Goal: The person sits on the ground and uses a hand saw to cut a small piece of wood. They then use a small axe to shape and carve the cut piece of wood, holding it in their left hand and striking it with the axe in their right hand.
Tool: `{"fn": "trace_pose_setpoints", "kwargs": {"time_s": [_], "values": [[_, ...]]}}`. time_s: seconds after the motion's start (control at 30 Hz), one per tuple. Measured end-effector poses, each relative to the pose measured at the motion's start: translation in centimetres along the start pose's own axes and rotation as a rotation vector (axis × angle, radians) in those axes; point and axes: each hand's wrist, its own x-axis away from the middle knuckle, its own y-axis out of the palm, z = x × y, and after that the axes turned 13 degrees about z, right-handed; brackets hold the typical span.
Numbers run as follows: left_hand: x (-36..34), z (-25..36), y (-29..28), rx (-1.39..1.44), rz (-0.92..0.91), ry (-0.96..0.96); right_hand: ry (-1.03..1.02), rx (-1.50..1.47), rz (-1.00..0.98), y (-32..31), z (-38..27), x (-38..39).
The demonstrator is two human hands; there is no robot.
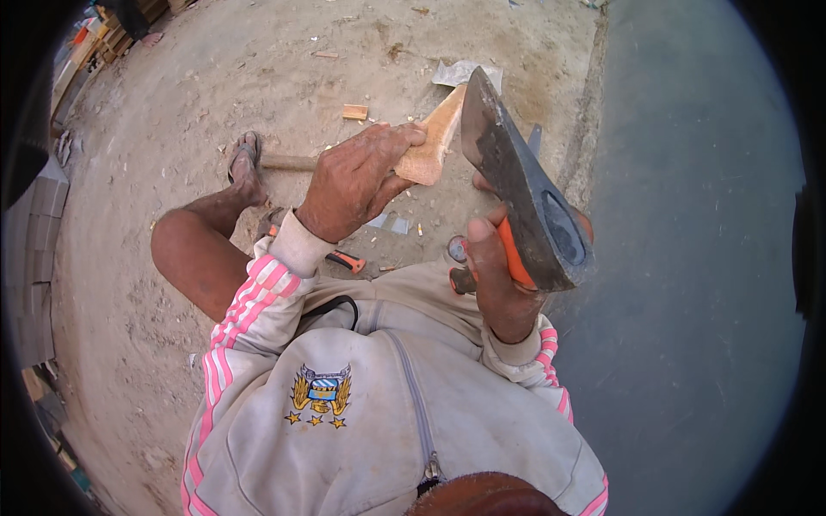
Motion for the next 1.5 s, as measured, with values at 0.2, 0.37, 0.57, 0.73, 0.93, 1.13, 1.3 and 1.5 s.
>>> {"fn": "trace_pose_setpoints", "kwargs": {"time_s": [0.2,0.37,0.57,0.73,0.93,1.13,1.3,1.5], "values": [[0.5,-0.2,-0.2,-0.039,-0.009,0.021,0.276,-0.039,-0.079,0.1,0.8,0.0],[0.7,-0.5,-0.6,-0.044,-0.024,0.012,0.124,-0.025,-0.083,0.6,2.0,0.3],[0.6,-0.2,-0.5,0.006,-0.035,-0.040,0.125,-0.076,-0.003,0.6,0.1,0.2],[-1.5,-1.9,-1.1,0.155,-0.021,-0.152,0.111,-0.213,0.090,0.2,0.8,-1.7],[-9.0,-4.6,-4.6,0.210,0.108,-0.132,0.256,-0.400,0.230,-1.7,2.4,-2.9],[-14.8,-4.3,-7.6,0.403,0.425,-0.065,0.330,-0.336,0.151,-2.3,2.8,-2.8],[-13.1,-6.3,-11.5,0.139,0.726,-0.135,0.288,-0.335,0.048,-1.8,0.7,-4.0],[-7.2,-2.5,-12.1,-0.199,0.820,-0.376,0.036,-0.473,-0.062,1.8,-4.1,-7.2]]}}
